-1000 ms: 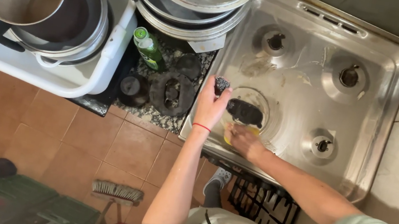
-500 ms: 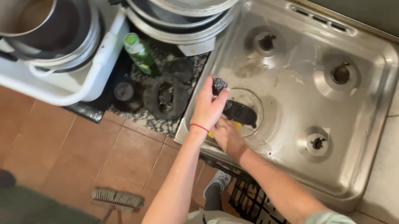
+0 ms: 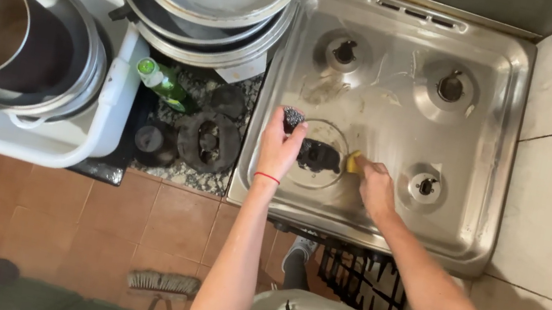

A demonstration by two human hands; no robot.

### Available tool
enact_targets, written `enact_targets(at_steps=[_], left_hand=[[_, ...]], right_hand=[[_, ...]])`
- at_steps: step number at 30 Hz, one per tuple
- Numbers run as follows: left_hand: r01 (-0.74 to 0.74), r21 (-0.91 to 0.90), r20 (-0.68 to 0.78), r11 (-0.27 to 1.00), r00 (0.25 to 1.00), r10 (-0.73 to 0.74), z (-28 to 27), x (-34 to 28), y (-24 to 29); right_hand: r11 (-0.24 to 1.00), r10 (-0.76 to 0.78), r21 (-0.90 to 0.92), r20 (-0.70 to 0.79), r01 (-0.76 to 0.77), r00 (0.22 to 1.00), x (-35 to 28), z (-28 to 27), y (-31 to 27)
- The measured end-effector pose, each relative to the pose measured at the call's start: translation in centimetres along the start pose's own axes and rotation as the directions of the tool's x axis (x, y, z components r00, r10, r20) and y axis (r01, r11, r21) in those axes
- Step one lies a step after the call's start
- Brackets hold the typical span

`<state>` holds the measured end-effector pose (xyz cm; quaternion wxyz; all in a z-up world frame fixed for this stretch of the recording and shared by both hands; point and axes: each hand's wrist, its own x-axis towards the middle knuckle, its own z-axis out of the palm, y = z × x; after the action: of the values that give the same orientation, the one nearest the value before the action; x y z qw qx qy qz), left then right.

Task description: Cleaning a gas stove top with a sponge and then washing the sponge in a sink.

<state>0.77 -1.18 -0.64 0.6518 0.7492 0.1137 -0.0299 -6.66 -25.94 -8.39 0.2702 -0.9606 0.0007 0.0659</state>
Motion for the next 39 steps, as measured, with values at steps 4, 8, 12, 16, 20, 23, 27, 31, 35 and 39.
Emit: enact_targets(at_steps=[4, 8, 12, 16, 20, 23, 27, 31, 35, 39], left_hand=[[-0.022, -0.008, 0.009, 1.000, 1.000, 0.022, 0.2, 0.1, 0.6], [0.018, -0.008, 0.009, 1.000, 1.000, -0.018, -0.3, 0.0, 0.4], [-0.008, -0.030, 0.027, 1.000, 1.000, 0.008, 0.1, 0.2, 0.1], [0.013, -0.069, 0.061, 0.998, 0.998, -0.009, 0.6, 0.2, -0.5], [0.027, -0.036, 0.044, 0.999, 0.999, -0.025, 0.0, 0.2, -0.4], [0.008, -0.006, 0.028, 1.000, 1.000, -0.008, 0.2, -0.1, -0.7], [-0.016, -0.087, 0.027, 0.996, 0.999, 0.019, 0.4, 0.5, -0.3], [-0.040, -0.036, 0.031, 0.999, 0.999, 0.041, 0.4, -0.2, -0.2], [-0.018, -0.021, 0.027, 1.000, 0.999, 0.019, 0.4, 0.5, 0.2], [-0.035, -0.037, 0.035, 0.999, 0.999, 0.036, 0.2, -0.1, -0.5]], right_hand=[[1.000, 0.005, 0.028, 0.010, -0.005, 1.000, -3.5, 3.1, 2.0], [0.977, -0.206, -0.071, -0.076, 0.201, 0.976, -6.8, 4.2, 0.6], [0.971, -0.204, -0.126, -0.011, 0.201, 0.979, -5.2, 2.3, -5.3], [0.978, -0.175, -0.115, 0.002, 0.174, 0.985, -5.3, 4.9, -4.4], [0.990, -0.124, -0.055, 0.074, 0.128, 0.990, -4.8, 4.1, -4.9], [0.990, -0.134, -0.040, 0.068, 0.137, 0.989, -4.7, 3.5, -5.4], [0.991, -0.077, -0.101, 0.154, 0.093, 0.985, -5.4, 5.1, -3.0], [0.990, -0.105, -0.079, 0.121, 0.115, 0.987, -5.1, 3.7, -5.1], [0.977, -0.113, -0.164, 0.160, 0.139, 0.981, -6.1, 4.2, -2.1], [0.987, 0.098, -0.152, 0.268, -0.058, 0.959, -4.6, -0.4, -4.0]])
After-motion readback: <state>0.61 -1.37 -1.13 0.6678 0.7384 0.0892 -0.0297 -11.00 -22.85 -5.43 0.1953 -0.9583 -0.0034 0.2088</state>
